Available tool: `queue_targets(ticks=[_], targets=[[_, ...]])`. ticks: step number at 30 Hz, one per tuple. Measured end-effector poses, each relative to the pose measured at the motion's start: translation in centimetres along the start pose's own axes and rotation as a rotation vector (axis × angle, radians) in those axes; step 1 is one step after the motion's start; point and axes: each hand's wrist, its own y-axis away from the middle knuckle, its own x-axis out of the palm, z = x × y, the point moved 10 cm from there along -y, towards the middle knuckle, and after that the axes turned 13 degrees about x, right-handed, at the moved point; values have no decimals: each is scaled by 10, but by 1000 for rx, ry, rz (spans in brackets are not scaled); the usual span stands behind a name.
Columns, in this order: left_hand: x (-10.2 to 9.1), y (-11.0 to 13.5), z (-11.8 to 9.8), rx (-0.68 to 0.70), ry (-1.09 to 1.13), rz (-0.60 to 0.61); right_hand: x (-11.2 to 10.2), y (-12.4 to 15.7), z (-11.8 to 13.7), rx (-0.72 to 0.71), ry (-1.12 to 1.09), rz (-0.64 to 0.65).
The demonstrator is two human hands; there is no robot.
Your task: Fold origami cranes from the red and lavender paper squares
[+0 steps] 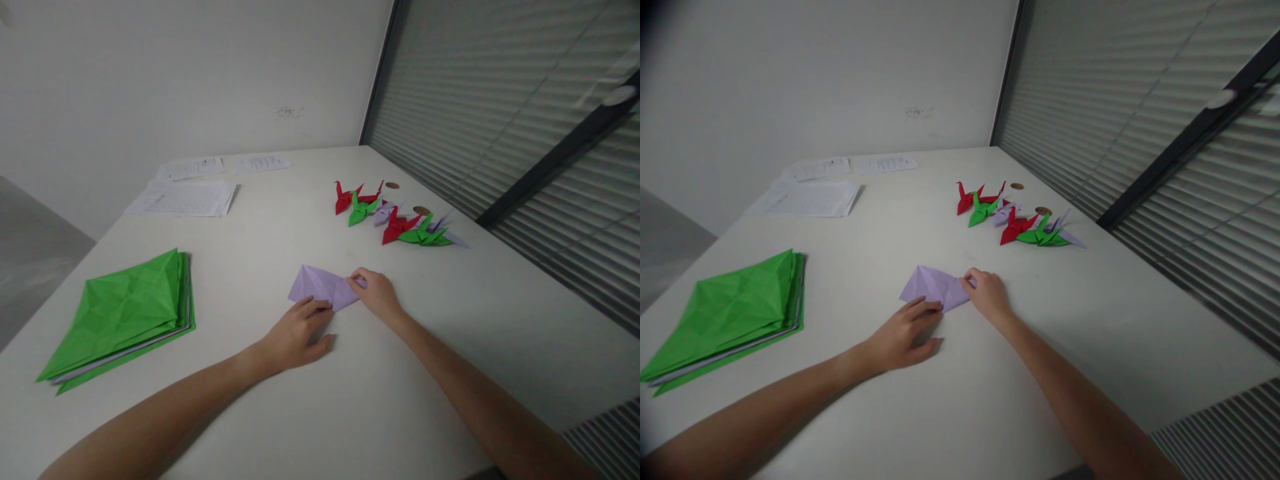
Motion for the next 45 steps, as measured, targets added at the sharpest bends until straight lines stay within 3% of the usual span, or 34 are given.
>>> queue_targets(ticks=[3, 13, 23, 45], targets=[[-4, 1, 7, -53, 31, -49, 0, 0, 0, -5, -18, 2], [0, -2, -2, 18, -44, 23, 1, -2, -3, 17, -6, 6], [1, -3, -1, -8, -38, 50, 3, -1, -2, -13, 32, 2], [-1, -3, 0, -5, -18, 16, 3, -3, -2, 9, -65, 30]])
